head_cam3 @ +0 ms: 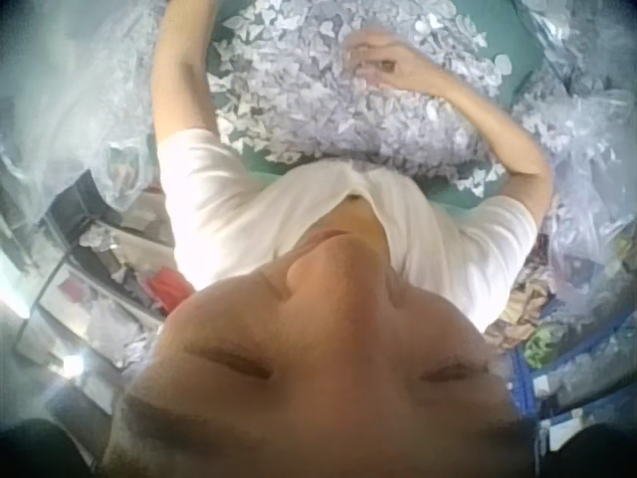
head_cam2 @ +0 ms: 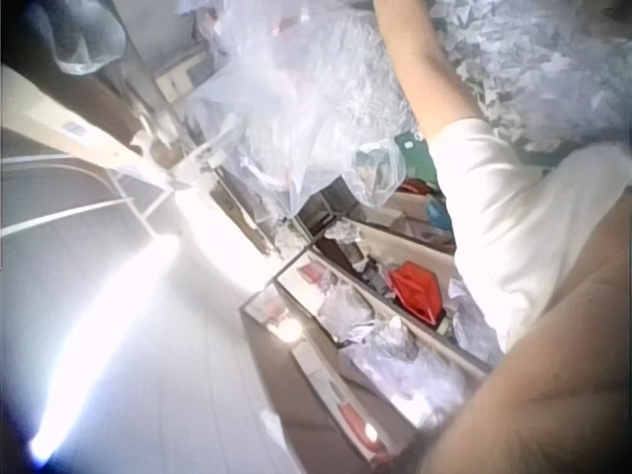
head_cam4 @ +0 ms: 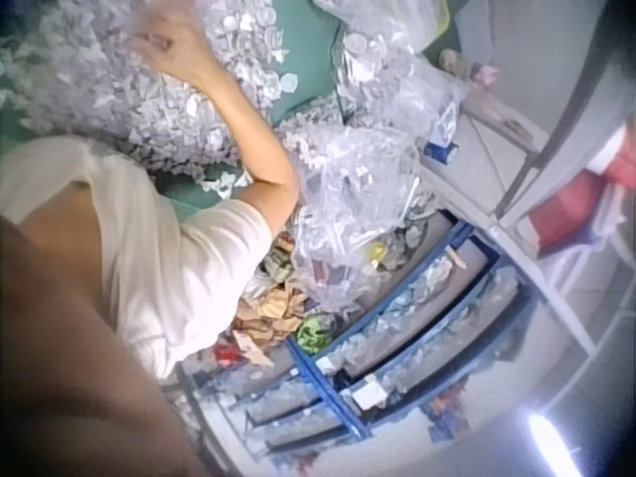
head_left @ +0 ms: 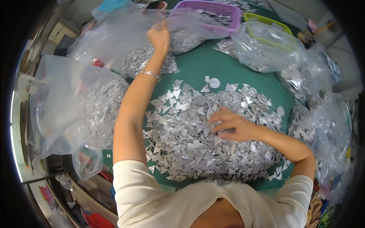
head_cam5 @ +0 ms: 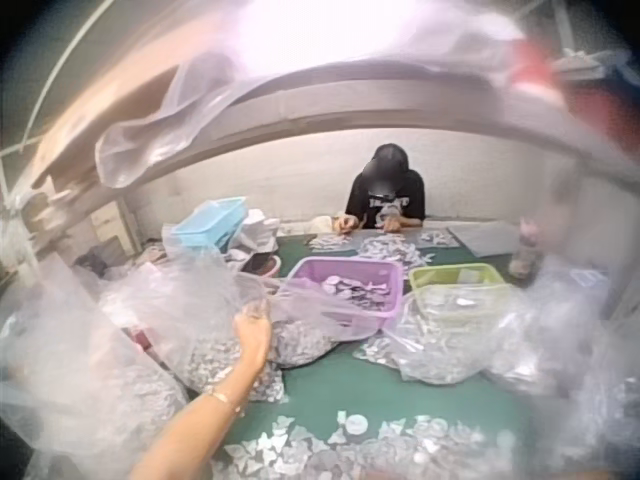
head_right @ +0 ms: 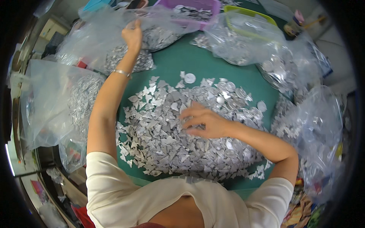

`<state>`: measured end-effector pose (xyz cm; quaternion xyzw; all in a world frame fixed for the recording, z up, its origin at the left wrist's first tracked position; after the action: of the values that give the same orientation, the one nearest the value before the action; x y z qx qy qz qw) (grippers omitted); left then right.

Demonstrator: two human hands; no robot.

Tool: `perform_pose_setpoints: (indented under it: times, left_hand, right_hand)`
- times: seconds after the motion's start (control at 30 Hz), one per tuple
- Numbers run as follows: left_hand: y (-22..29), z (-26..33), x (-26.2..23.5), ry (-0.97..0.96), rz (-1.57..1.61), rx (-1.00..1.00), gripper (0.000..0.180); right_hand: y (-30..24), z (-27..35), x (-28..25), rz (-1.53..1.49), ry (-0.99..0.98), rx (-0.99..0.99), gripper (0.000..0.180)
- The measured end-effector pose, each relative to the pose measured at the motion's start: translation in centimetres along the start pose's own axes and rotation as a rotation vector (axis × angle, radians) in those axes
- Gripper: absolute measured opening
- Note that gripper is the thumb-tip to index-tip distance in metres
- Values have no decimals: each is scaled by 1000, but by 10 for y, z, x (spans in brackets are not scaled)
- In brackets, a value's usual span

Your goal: The person sorts and organizes small silver-colored metal or plastic components by hand, picking them up from a pile and placing them into different plastic bags and trays.

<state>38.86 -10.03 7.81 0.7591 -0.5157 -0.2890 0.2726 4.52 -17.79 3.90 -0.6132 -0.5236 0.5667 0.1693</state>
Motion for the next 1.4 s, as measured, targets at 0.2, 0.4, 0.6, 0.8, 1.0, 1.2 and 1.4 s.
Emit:
perform_pose_setpoints:
  times: [0.2,0.4,0.6,0.8,1.0,1.2,1.4]
  left_hand:
    - [16,41,-17,-97,-47,-18,43]
    - [30,121,-29,-142,169,-325,65]
    - [106,214,-50,-881,191,-57,40]
    - [144,260,-42,-1171,-86,365,51]
    - [153,270,-33,-1250,-146,479,53]
    - [152,271,-35,-1211,-120,458,52]
    - [156,273,-32,-1185,-78,465,51]
  right_hand:
    - [54,80,-72,590,450,549,45]
    - [25,98,-54,555,439,517,57]
    - [9,107,-69,295,709,490,55]
    - [30,141,-202,166,1758,878,86]
    - [72,178,-314,870,1795,747,56]
    - [28,144,-310,834,1736,449,43]
    - [-4,71,-271,955,1238,219,41]
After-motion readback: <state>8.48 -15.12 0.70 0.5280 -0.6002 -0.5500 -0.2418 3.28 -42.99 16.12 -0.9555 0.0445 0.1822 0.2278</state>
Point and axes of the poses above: each hand's wrist, its own z-axis away from the middle knuckle, its own x-axis out of the palm, y = z × x, the point moved 4 cm from there along -z, towards the middle knuckle, and after that the axes turned 5 degrees about y, right-handed, at the moved point
